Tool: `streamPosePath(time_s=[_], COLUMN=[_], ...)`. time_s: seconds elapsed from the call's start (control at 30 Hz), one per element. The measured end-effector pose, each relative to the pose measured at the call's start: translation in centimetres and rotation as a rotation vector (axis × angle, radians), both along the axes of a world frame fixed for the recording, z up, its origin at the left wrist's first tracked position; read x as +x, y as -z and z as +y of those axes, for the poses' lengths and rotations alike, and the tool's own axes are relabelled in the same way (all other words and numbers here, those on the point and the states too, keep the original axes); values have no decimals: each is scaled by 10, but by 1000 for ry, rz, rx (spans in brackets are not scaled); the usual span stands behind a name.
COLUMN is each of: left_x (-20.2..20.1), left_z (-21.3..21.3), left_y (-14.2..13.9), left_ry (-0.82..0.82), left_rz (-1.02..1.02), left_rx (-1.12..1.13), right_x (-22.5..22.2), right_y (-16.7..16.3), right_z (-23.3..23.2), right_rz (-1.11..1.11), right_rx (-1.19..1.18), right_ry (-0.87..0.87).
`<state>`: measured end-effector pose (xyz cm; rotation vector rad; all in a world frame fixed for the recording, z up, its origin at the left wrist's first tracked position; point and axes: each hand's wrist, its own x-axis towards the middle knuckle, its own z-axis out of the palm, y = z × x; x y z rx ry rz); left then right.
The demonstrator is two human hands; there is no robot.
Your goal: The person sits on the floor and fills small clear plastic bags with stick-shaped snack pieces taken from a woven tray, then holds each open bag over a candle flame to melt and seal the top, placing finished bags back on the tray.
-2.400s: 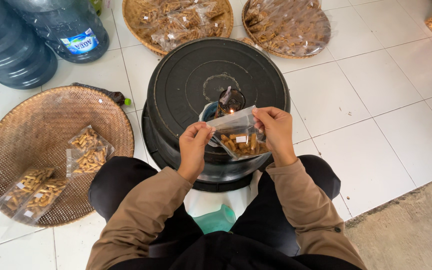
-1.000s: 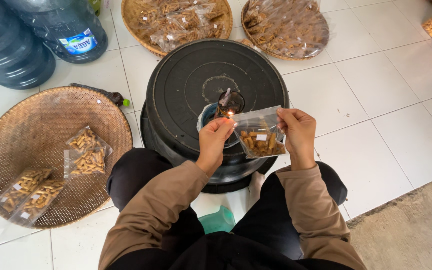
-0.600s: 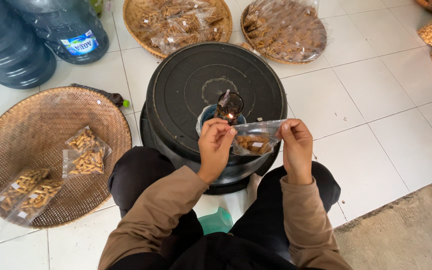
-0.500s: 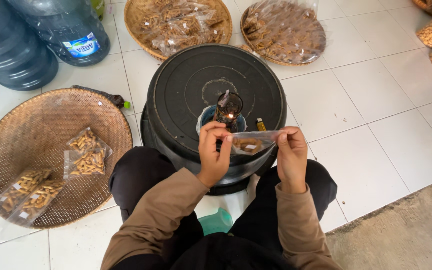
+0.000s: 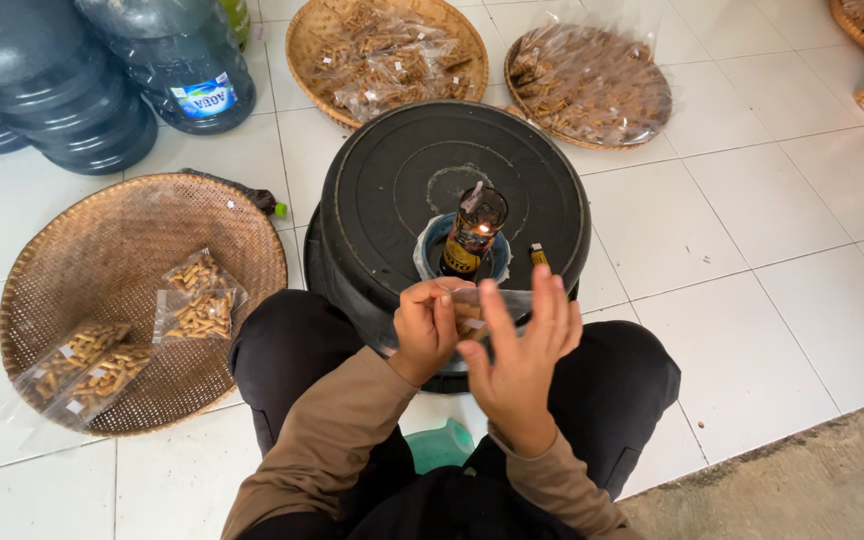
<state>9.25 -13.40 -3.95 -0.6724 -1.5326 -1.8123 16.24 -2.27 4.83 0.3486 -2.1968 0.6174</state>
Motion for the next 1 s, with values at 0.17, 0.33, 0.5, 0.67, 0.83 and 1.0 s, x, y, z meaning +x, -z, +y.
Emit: streamPosePath(time_s=[0.17,0.33,0.5,0.67,0.83,1.0], left_x=[3,2,3,14,35,40], left_z=[-9,-21,-34,-37,-32,-50], left_y=[7,4,-3,-10,-23,-55], left_ry=[-135,-67,-17,9,125,-45], left_rz=[-88,70,24,-69,-227,-276], left_rx=[-150,30,90,100,132,-156], right_x=[-1,-8,-18,-28,-40,-40], right_y=[-9,-11,-5,14,43,37], right_z=[-25,-6,22,37,23,24], right_rz=[-43,-75,-108,-378,-559,-648], right_rx=[88,87,2,-830,-1306,-1244], right_ry=[4,46,131,-530,-726,-690])
